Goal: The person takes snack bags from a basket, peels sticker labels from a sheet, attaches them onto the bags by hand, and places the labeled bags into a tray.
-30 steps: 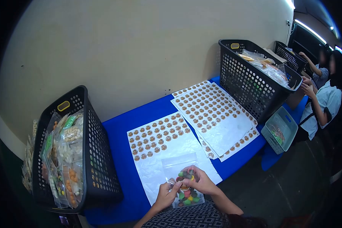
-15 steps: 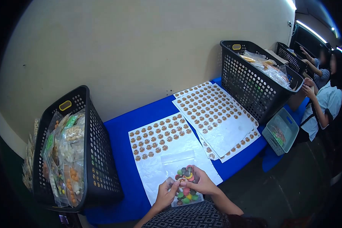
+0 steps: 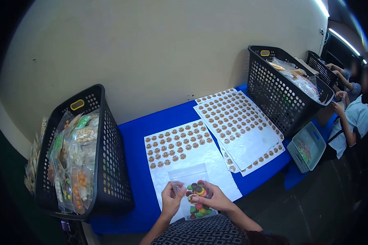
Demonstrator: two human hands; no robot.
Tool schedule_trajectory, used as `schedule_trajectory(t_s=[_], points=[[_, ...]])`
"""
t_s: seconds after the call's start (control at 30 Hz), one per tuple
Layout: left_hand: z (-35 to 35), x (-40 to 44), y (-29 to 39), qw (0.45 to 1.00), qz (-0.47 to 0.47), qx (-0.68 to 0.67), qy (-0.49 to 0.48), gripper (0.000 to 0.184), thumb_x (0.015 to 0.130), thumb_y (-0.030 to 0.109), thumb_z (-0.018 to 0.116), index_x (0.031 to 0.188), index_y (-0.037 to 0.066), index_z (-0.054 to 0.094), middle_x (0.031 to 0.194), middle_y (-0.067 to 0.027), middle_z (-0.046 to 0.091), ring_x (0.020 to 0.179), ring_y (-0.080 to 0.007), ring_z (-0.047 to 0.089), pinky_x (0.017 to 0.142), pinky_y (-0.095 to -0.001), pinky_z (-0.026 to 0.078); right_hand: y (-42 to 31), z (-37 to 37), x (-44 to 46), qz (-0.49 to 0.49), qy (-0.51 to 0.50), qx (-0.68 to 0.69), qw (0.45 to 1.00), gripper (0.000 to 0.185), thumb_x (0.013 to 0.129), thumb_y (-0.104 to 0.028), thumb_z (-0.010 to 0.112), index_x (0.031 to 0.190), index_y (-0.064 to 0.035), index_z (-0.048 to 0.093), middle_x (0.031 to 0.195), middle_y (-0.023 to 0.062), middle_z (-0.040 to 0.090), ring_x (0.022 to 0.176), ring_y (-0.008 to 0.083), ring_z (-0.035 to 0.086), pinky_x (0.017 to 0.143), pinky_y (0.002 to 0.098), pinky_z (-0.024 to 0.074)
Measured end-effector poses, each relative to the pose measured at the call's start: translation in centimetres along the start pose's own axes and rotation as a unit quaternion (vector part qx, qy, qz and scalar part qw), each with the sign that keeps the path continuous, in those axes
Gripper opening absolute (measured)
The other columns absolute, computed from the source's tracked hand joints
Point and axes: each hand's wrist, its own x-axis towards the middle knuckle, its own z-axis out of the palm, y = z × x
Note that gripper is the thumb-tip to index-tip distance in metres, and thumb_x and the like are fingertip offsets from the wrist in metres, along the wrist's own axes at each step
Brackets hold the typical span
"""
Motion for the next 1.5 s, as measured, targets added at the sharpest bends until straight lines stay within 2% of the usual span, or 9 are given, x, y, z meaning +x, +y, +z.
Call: schedule_trajectory(t_s=[0.2,0.27,0.53,0.9,1.03,1.07,1.17,1.27,1.5], points=[[-0.5,1.0,2.0,0.999,-0.003,0.007,0.039,0.014,0.076,0.009,0.061,0.081,-0.003,0.057,0.075,-0.0058,0.059,0.066,-0.0094,0.054,0.061,-0.0216,0.043,1.0,0.4,0.4,-0.020,-0.010,-0.025,0.999,0.042,0.075,-0.021,0.063,0.107,0.0007,0.047,0.094,0.0079,0.056,0.084,0.0115,0.053,0.073,0.0234,0.0428],[-0.7,0.7,1.7,1.000,-0.003,0.001,0.017,0.013,0.076,0.009,0.061,0.080,-0.003,0.057,0.074,-0.0059,0.059,0.066,-0.0088,0.054,0.060,-0.0211,0.043,0.2,0.1,0.2,-0.018,-0.043,-0.179,0.983,0.042,0.074,-0.021,0.064,0.106,0.0002,0.048,0.095,0.0092,0.056,0.086,0.0137,0.053,0.075,0.0251,0.0423],[0.1,-0.4,1.5,0.996,0.017,0.054,-0.075,0.008,0.075,0.008,0.060,0.077,0.000,0.059,0.068,-0.0047,0.056,0.066,-0.0084,0.050,0.062,-0.0222,0.039,-0.2,-0.1,0.4,-0.140,0.063,-0.103,0.983,0.010,0.078,-0.008,0.057,0.081,0.0006,0.062,0.076,0.0071,0.059,0.069,0.0100,0.053,0.063,0.0229,0.0421],[-1.0,0.2,1.4,0.996,0.042,0.057,-0.059,0.004,0.071,0.002,0.062,0.068,0.001,0.060,0.067,-0.0078,0.057,0.066,-0.0126,0.053,0.062,-0.0250,0.041,0.2,-0.8,0.4,-0.188,0.073,-0.138,0.970,0.013,0.077,-0.009,0.059,0.086,0.0011,0.061,0.082,0.0088,0.061,0.076,0.0120,0.056,0.070,0.0247,0.0434],[0.9,0.1,0.4,0.990,0.130,0.006,0.054,0.027,0.069,0.003,0.064,0.095,0.000,0.054,0.102,-0.0126,0.050,0.085,-0.0150,0.051,0.076,-0.0278,0.040,1.0,-0.9,0.5,-0.178,0.145,-0.152,0.961,0.017,0.076,-0.009,0.059,0.090,0.0007,0.060,0.083,0.0097,0.061,0.080,0.0126,0.056,0.073,0.0256,0.0430],[0.0,-0.1,-0.4,0.995,0.081,0.055,0.007,0.051,0.071,0.005,0.062,0.115,-0.002,0.039,0.118,-0.0142,0.037,0.104,-0.0196,0.041,0.089,-0.0323,0.034,1.1,-0.8,0.5,-0.179,0.146,-0.152,0.961,0.017,0.076,-0.009,0.059,0.090,0.0007,0.060,0.083,0.0097,0.061,0.080,0.0126,0.056,0.073,0.0256,0.0430],[1.0,-0.7,0.5,0.951,0.181,0.248,0.037,0.051,0.069,0.012,0.065,0.113,-0.003,0.043,0.115,-0.0175,0.040,0.105,-0.0245,0.042,0.088,-0.0336,0.035,1.7,-0.3,0.9,-0.161,0.234,-0.060,0.957,0.017,0.076,-0.008,0.059,0.091,0.0001,0.061,0.085,0.0119,0.061,0.081,0.0142,0.056,0.074,0.0255,0.0430],[1.5,-1.0,0.9,0.957,0.164,0.236,-0.043,0.065,0.068,0.018,0.066,0.120,-0.005,0.035,0.124,-0.0204,0.030,0.118,-0.0294,0.030,0.095,-0.0376,0.028,2.2,0.1,1.0,-0.225,0.275,-0.057,0.933,0.018,0.076,-0.005,0.058,0.092,0.0024,0.059,0.084,0.0126,0.060,0.077,0.0130,0.056,0.070,0.0251,0.0437],[1.5,-1.3,0.1,0.950,0.151,0.205,-0.181,0.086,0.069,0.038,0.064,0.129,-0.002,0.016,0.131,-0.0195,0.018,0.124,-0.0293,0.017,0.098,-0.0391,0.021,0.7,1.1,0.0,-0.273,0.123,-0.384,0.874,0.045,0.066,-0.013,0.067,0.109,-0.0103,0.054,0.121,0.0105,0.039,0.107,0.0234,0.034,0.080,0.0302,0.0401]])
